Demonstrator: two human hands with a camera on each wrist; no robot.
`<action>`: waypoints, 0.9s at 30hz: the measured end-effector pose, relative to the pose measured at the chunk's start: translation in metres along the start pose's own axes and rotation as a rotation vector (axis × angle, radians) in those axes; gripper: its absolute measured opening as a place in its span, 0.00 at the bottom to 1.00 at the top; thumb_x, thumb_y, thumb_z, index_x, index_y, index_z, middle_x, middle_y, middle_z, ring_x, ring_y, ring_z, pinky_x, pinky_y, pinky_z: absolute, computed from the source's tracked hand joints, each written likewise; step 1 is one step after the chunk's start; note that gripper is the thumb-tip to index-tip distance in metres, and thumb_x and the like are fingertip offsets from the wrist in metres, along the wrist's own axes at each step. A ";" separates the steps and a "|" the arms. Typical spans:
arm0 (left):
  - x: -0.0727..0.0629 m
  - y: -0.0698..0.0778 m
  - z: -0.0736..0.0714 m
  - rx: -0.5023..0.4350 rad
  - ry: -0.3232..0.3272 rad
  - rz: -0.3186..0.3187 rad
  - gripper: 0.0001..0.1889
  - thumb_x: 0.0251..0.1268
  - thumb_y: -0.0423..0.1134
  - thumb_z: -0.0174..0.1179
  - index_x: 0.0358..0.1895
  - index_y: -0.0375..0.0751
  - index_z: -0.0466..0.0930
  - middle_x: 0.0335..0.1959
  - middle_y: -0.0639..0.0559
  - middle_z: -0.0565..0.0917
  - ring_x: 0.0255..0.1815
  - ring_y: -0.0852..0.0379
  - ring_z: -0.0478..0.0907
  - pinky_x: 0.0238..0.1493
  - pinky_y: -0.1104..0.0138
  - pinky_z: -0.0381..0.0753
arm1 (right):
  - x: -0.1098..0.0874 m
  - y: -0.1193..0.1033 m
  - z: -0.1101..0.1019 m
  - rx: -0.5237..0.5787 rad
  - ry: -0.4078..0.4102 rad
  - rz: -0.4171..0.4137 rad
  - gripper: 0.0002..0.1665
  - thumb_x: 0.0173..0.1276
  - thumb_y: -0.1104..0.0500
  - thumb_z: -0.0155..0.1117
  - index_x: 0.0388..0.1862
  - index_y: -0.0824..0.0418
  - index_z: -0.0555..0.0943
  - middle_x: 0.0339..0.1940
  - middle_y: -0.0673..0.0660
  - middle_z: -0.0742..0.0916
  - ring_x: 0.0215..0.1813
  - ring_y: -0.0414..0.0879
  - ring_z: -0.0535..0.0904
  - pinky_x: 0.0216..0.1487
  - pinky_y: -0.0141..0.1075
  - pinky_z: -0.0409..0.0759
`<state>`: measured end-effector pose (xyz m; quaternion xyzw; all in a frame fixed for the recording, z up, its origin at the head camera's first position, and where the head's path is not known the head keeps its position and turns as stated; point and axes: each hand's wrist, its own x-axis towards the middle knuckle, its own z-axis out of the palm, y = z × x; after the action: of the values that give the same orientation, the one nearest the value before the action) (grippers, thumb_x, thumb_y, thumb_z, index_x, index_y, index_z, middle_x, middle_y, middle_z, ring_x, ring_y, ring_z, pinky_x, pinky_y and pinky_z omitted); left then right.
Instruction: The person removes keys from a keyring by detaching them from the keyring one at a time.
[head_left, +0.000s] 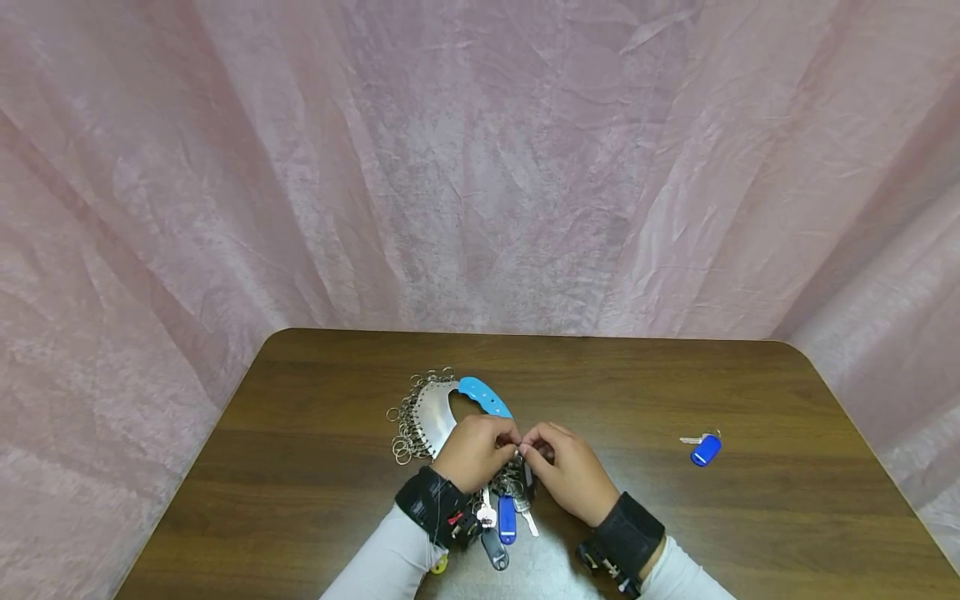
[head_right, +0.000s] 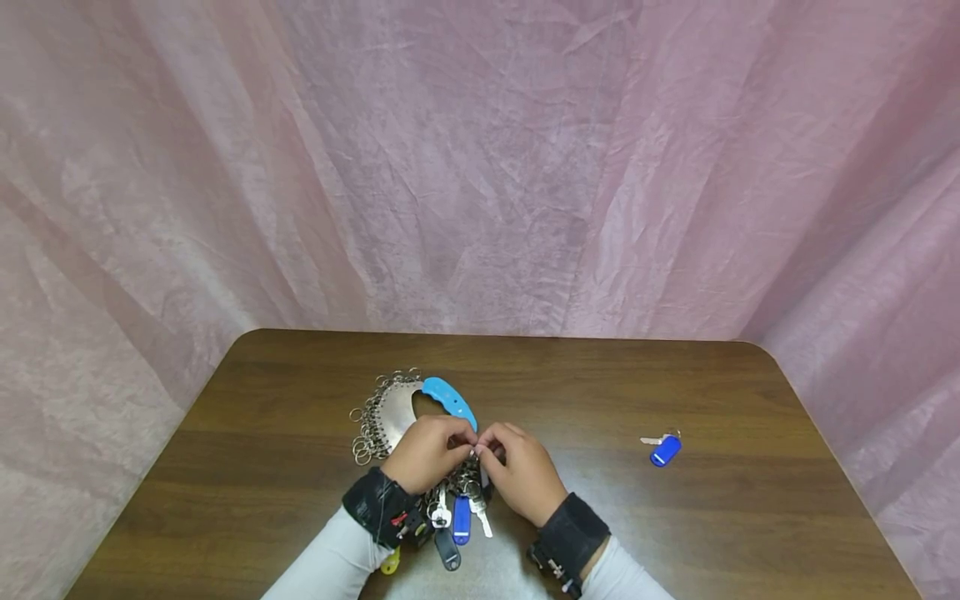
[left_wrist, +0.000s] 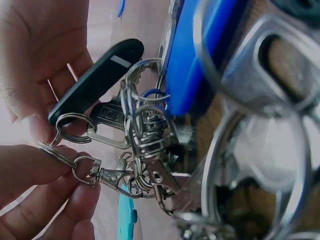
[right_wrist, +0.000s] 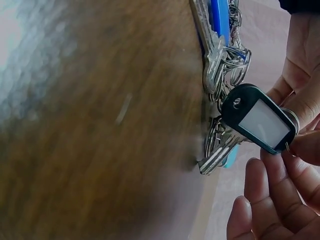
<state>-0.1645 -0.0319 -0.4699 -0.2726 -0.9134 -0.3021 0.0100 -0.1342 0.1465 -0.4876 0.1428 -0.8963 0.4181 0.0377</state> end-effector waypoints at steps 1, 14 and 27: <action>0.000 0.000 0.000 0.001 -0.003 -0.004 0.03 0.62 0.34 0.68 0.33 0.47 0.86 0.32 0.56 0.89 0.34 0.63 0.83 0.38 0.70 0.80 | 0.000 0.000 0.000 -0.002 0.000 0.003 0.06 0.69 0.60 0.67 0.33 0.50 0.81 0.33 0.43 0.84 0.36 0.34 0.79 0.42 0.31 0.80; 0.001 -0.001 0.002 -0.031 -0.009 -0.025 0.03 0.62 0.34 0.67 0.36 0.47 0.86 0.34 0.55 0.89 0.35 0.63 0.84 0.40 0.71 0.81 | -0.001 0.001 0.000 0.005 0.009 0.001 0.06 0.68 0.61 0.67 0.33 0.51 0.81 0.34 0.44 0.84 0.38 0.34 0.79 0.44 0.31 0.81; 0.002 -0.003 0.002 -0.046 -0.003 -0.066 0.04 0.63 0.33 0.65 0.39 0.44 0.86 0.33 0.54 0.87 0.33 0.64 0.81 0.37 0.73 0.79 | -0.003 0.002 -0.002 0.004 -0.002 -0.058 0.03 0.69 0.60 0.67 0.35 0.53 0.83 0.35 0.44 0.83 0.38 0.33 0.79 0.44 0.32 0.82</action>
<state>-0.1675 -0.0314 -0.4729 -0.2429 -0.9147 -0.3228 -0.0074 -0.1317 0.1500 -0.4887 0.1691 -0.8910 0.4185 0.0484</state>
